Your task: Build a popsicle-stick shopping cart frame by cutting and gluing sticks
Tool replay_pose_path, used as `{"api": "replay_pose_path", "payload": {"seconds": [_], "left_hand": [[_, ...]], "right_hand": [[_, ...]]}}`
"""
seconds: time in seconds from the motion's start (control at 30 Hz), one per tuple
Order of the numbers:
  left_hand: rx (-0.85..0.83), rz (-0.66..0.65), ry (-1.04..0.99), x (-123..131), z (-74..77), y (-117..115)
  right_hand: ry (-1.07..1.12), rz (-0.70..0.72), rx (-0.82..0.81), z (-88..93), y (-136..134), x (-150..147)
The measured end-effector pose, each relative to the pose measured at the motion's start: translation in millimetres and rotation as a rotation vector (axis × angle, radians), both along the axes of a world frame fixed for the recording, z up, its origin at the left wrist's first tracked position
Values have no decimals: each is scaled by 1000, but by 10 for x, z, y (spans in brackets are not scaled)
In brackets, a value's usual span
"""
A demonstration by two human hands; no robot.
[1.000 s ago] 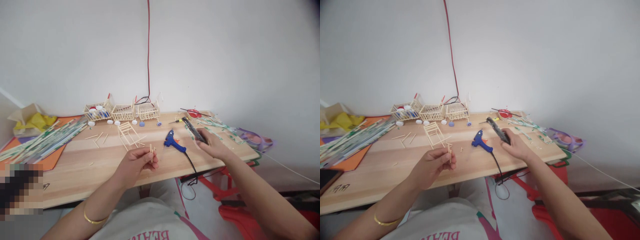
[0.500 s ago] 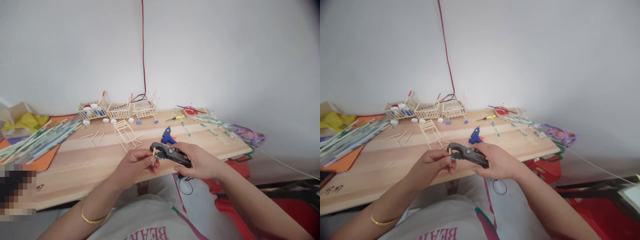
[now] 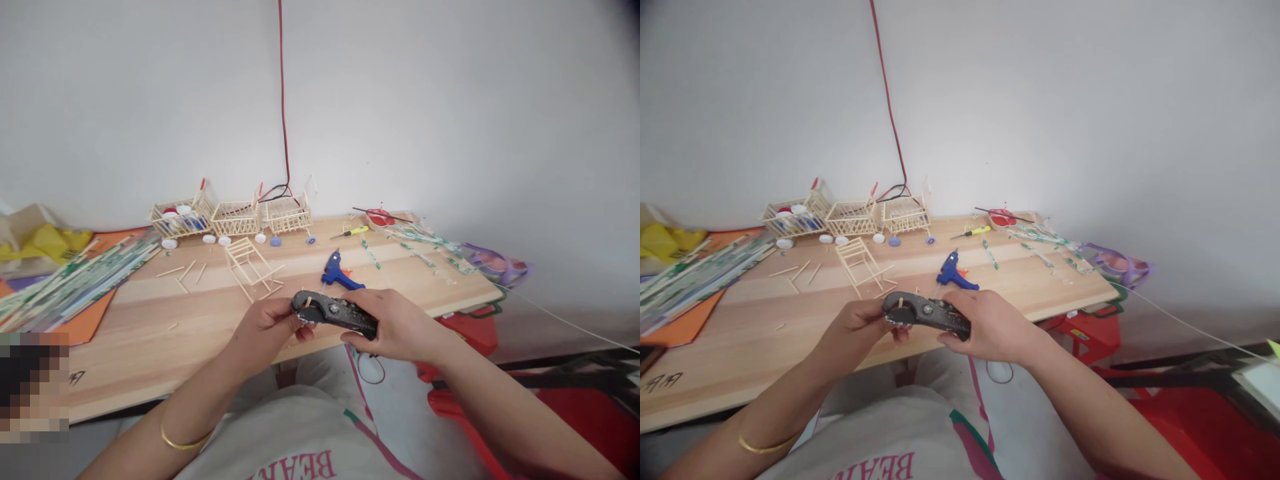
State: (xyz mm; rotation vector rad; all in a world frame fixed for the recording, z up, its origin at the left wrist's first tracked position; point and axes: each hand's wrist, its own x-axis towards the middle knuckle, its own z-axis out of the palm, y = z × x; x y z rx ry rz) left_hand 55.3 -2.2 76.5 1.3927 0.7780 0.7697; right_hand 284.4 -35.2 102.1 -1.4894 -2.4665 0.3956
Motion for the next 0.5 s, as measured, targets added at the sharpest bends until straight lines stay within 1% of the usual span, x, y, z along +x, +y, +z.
{"api": "replay_pose_path", "payload": {"seconds": [0.13, 0.33, 0.5], "left_hand": [[28, 20, 55, 0, -5, 7], [120, 61, 157, -3, -18, 2], [153, 116, 188, 22, -57, 44]], "right_hand": [[-56, 6, 7, -44, 6, -1], [-196, 13, 52, -179, 44, -9], [-248, 11, 81, -205, 87, -21]]}}
